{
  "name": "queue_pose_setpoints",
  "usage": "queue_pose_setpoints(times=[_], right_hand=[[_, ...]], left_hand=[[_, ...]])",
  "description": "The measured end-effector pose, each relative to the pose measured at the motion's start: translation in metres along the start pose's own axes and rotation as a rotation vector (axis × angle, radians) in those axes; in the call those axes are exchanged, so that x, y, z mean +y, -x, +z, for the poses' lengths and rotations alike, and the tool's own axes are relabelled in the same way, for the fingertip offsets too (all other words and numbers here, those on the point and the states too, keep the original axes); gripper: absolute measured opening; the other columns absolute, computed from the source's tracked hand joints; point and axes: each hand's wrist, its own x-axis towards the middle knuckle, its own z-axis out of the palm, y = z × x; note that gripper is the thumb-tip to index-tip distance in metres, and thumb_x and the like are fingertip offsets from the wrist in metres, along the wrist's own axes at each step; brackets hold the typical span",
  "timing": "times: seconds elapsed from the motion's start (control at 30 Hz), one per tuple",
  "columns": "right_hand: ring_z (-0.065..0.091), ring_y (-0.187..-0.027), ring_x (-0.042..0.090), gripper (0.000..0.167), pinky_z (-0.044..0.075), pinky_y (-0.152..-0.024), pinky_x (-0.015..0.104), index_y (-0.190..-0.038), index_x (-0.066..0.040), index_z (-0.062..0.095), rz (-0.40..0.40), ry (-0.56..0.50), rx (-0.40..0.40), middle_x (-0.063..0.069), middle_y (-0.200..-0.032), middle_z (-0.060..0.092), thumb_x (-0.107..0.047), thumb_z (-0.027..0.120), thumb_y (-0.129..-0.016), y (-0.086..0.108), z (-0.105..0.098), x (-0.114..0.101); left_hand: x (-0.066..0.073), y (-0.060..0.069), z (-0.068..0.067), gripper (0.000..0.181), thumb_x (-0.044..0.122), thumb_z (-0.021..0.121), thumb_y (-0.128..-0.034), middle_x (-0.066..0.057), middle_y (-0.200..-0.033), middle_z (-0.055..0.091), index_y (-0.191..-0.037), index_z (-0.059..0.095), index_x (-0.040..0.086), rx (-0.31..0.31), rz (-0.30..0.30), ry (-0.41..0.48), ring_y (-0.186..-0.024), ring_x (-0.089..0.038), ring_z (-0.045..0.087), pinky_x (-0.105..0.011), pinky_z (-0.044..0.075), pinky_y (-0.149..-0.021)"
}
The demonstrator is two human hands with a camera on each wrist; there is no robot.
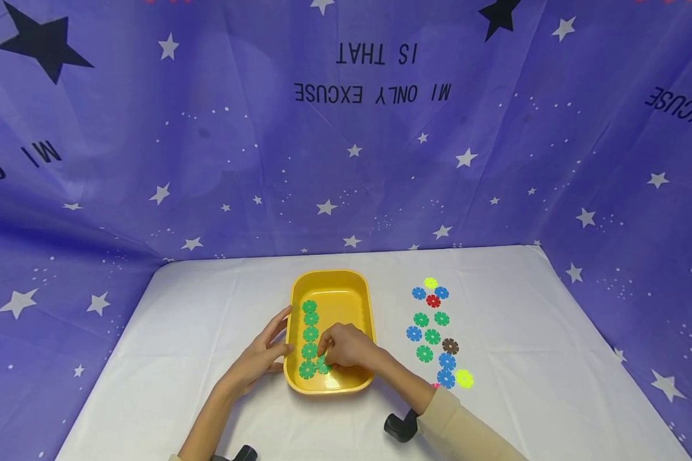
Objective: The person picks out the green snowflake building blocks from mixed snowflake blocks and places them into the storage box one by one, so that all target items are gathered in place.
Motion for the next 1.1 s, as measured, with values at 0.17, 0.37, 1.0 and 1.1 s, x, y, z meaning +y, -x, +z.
queue_pose_setpoints(times=[0.17,0.37,1.0,1.1], right_hand=[[0.057,-0.049,0.014,0.017,0.04,-0.046,0.021,-0.082,-0.012,0.073,-0.039,-0.022,0.04,0.0,-0.06,0.062,0.004,0.068,-0.079,0.002,-0.002,0.0],[0.067,-0.063,0.031,0.012,0.051,-0.051,0.027,-0.095,-0.004,0.073,-0.114,-0.173,0.059,0.001,-0.069,0.064,0.001,0.066,-0.086,0.012,-0.025,-0.002],[0.064,-0.082,0.024,0.019,0.058,-0.067,0.035,-0.109,-0.001,0.071,-0.05,-0.2,0.446,0.004,-0.094,0.068,-0.009,0.07,-0.092,0.075,-0.111,0.12],[0.063,-0.083,0.024,0.022,0.056,-0.066,0.031,-0.112,0.0,0.07,0.021,-0.207,0.49,0.007,-0.096,0.067,-0.01,0.069,-0.092,0.08,-0.115,0.148]], left_hand=[[-0.001,0.0,0.0,0.081,0.009,0.061,-0.0892,-0.016,-0.164,0.014,-0.158,0.026,0.033,-0.003,0.0,0.005,-0.134,-0.042,0.043,-0.05,0.054,-0.089],[-0.002,-0.001,0.0,0.081,0.009,0.061,-0.0893,-0.016,-0.165,0.013,-0.158,0.026,0.032,0.004,-0.006,0.006,-0.136,-0.044,0.041,-0.051,0.054,-0.089],[0.0,0.0,0.0,0.082,0.007,0.061,-0.088,-0.016,-0.165,0.011,-0.158,0.026,0.032,0.005,-0.003,0.006,-0.141,-0.047,0.03,-0.05,0.055,-0.087],[0.0,0.0,0.0,0.082,0.008,0.062,-0.0876,-0.016,-0.165,0.012,-0.158,0.027,0.032,0.007,0.0,0.0,-0.143,-0.047,0.025,-0.05,0.055,-0.087]])
